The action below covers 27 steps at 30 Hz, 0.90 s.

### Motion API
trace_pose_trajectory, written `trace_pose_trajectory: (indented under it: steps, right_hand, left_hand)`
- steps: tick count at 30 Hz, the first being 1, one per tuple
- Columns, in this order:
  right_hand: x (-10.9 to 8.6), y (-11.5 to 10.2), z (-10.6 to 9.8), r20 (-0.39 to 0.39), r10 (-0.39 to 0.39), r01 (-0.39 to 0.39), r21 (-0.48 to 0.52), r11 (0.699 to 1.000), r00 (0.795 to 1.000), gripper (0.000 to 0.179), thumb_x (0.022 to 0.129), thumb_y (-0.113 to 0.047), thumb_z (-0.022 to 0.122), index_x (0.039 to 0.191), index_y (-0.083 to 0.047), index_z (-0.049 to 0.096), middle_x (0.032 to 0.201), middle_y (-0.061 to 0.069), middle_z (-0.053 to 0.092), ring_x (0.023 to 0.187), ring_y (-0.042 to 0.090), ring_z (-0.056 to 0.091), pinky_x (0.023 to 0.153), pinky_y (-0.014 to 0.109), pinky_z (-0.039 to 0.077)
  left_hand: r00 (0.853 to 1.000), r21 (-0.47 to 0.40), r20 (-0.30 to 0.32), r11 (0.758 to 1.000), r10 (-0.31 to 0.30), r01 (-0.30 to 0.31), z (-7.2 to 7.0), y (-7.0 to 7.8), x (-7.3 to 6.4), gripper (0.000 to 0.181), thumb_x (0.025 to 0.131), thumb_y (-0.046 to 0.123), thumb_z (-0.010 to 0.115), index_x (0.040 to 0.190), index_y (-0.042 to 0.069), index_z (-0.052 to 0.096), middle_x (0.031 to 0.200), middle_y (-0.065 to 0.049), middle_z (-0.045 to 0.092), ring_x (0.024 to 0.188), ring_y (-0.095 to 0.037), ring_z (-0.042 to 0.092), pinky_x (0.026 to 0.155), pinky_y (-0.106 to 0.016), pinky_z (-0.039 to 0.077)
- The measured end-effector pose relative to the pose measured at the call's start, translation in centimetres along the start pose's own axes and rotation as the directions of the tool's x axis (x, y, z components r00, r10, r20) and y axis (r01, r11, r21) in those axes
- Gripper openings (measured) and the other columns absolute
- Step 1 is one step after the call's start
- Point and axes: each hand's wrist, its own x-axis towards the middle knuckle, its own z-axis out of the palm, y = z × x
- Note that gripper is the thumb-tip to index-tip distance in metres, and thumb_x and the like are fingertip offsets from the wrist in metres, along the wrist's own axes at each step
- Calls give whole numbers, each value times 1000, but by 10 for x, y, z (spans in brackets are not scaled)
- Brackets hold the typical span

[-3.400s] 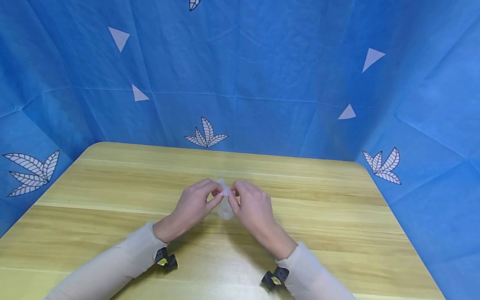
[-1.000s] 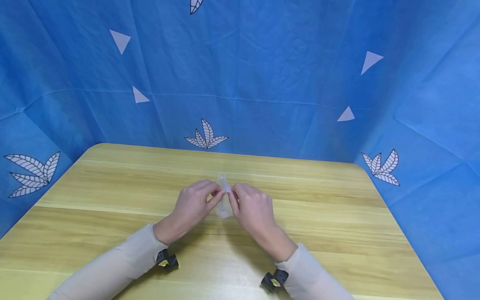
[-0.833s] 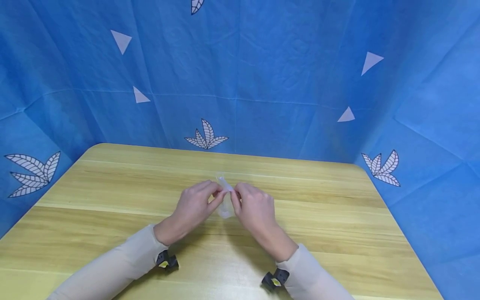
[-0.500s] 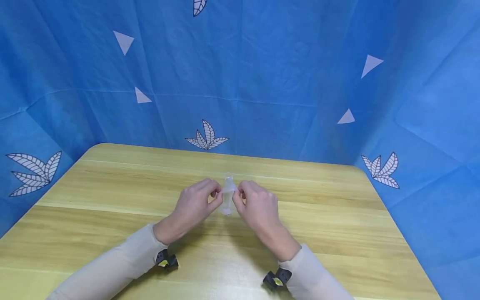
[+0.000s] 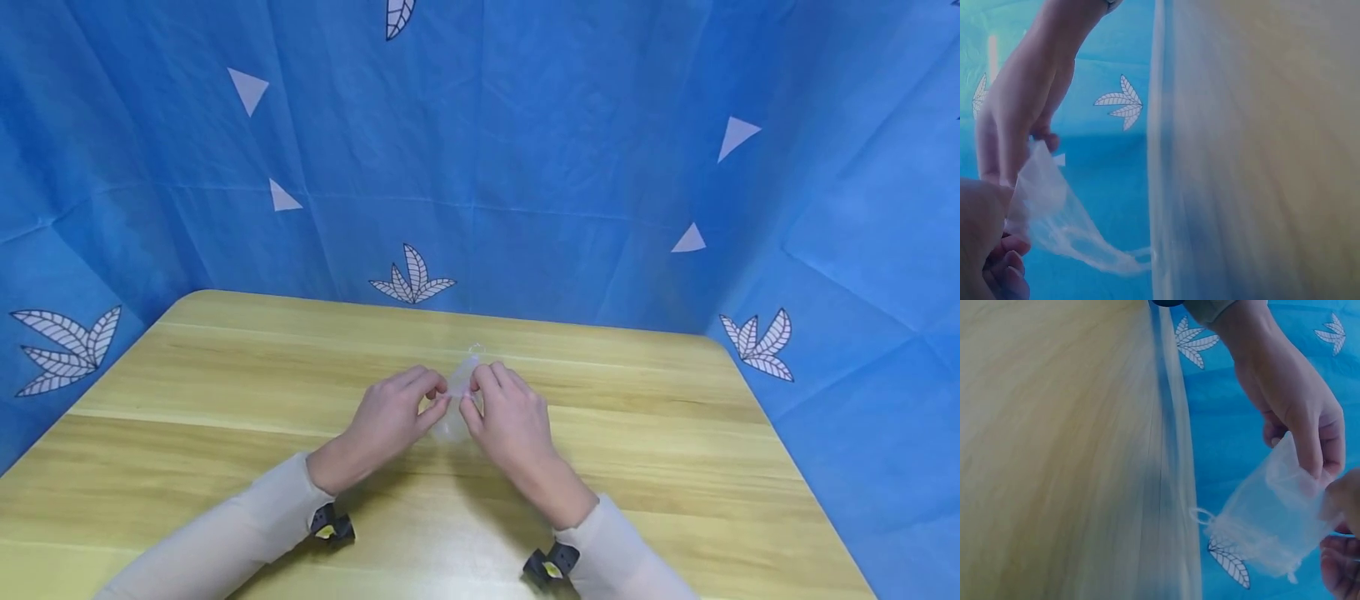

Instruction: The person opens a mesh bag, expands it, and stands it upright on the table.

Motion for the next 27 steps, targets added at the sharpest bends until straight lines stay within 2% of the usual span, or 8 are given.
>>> trace_pose_trajectory:
  steps: [4, 7, 11, 14, 18, 21, 27]
  right_hand:
    - [0, 1, -1, 6, -62, 62, -28, 998, 998, 14, 83, -14, 76, 95, -14, 67, 92, 2, 59, 70, 18, 57, 44, 28, 43]
    - [-1, 2, -1, -32, -89, 89, -23, 996, 995, 11, 83, -14, 77, 90, -14, 69, 90, 1, 60, 72, 19, 59, 44, 30, 45]
    - [-1, 5, -1, -73, -84, 82, -29, 996, 994, 12, 83, -14, 77, 85, -11, 66, 83, 0, 58, 65, 16, 54, 44, 27, 44]
    - [-1, 6, -1, -65, -76, 73, -48, 996, 995, 14, 82, -14, 78, 84, -10, 65, 82, 0, 58, 64, 16, 54, 44, 27, 43]
    - [-1, 6, 0, -11, -114, 113, -70, 991, 993, 15, 81, -15, 79, 88, -12, 66, 91, 3, 60, 75, 22, 57, 52, 31, 49]
    - [-1, 6, 2, 1, -150, 150, -71, 986, 989, 15, 82, -14, 78, 89, -12, 65, 93, 4, 60, 78, 23, 57, 60, 32, 51]
    - [0, 6, 0, -51, -112, 109, -52, 993, 992, 18, 79, -9, 78, 85, -9, 61, 81, 1, 58, 66, 18, 53, 53, 29, 47]
  left_hand:
    - [999, 67, 2, 997, 47, -47, -1, 0, 2, 4, 89, 12, 69, 90, 12, 65, 80, 3, 61, 63, -9, 55, 48, -21, 45]
    - [998, 91, 2, 994, 67, -67, 1, 0, 1, 4, 90, 14, 69, 91, 11, 66, 82, 2, 62, 66, -10, 57, 50, -22, 48]
    - [999, 87, 11, 996, 30, -31, 3, -1, 1, 8, 89, 17, 71, 93, 11, 67, 86, 1, 65, 71, -13, 61, 53, -24, 50]
    - [1000, 97, 18, 995, 9, -10, 2, -2, 2, 9, 88, 17, 72, 93, 10, 69, 88, 0, 67, 74, -15, 63, 56, -26, 53]
    - [999, 108, 12, 993, 37, -38, 2, -2, 1, 5, 88, 15, 72, 91, 11, 70, 86, 1, 65, 73, -15, 61, 57, -26, 52]
    - [999, 105, 9, 993, 50, -50, 2, -1, 1, 6, 88, 16, 73, 91, 12, 70, 85, 1, 64, 72, -14, 60, 56, -26, 51]
    - [1000, 90, 0, 996, 30, -30, 1, -1, 2, 8, 88, 16, 74, 93, 12, 70, 86, 1, 66, 73, -14, 60, 56, -25, 51]
